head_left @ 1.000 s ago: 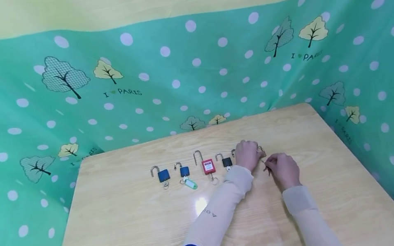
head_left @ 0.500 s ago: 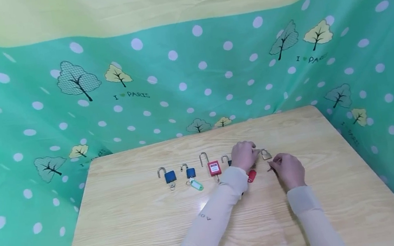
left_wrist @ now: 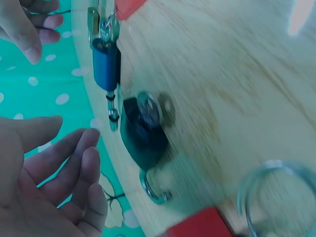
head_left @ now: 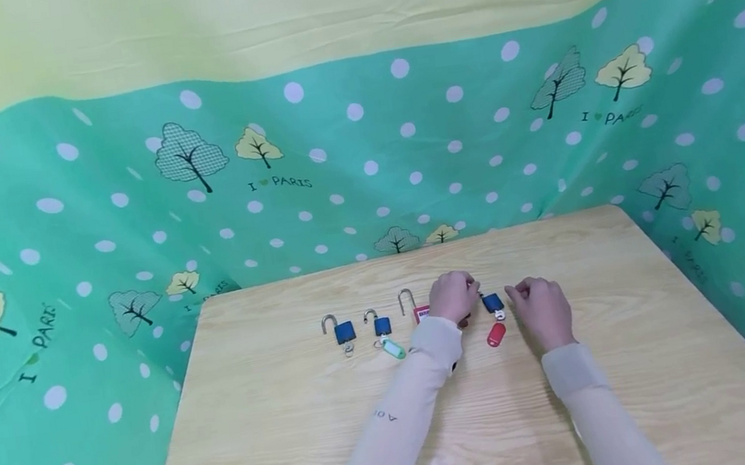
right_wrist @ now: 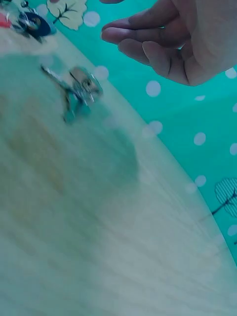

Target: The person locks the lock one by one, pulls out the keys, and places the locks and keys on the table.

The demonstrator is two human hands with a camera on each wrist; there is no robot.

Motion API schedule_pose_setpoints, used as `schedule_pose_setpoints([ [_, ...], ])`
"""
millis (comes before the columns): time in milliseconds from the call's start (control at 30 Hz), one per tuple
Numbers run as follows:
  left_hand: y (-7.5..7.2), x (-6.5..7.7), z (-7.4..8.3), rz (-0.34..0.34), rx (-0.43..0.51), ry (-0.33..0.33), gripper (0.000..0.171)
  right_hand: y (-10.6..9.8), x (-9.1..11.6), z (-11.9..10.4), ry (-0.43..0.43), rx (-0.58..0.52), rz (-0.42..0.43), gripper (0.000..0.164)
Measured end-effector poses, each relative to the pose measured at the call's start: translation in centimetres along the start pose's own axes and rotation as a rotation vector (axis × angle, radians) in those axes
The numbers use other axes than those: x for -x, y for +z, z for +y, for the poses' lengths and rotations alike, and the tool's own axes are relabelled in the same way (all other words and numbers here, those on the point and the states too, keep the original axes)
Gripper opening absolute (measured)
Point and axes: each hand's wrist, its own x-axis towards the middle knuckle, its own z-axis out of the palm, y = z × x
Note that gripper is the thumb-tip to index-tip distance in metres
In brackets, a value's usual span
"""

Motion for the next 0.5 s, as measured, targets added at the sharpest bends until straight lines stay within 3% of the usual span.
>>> schedule_pose_setpoints([
  [233, -0.3, 0.3, -0.3, -0.076, 0.032, 0.018, 0.03, 0.6, -0.6, -0.9, 0.012, 0.028, -0.11, 0.042],
  [367, 0.0, 0.7, -0.3, -0.077, -0.053, 0.048, 0.026, 1.3, -0.3, -1.2, -0.005, 0.091, -0.159, 0.045],
  [500, 0.0, 0.9, -0.4, -0.07, -0.159, 0.054, 0.026, 2.1, -0.1, -1.7, -0.006, 0.146, -0.179, 0.037],
])
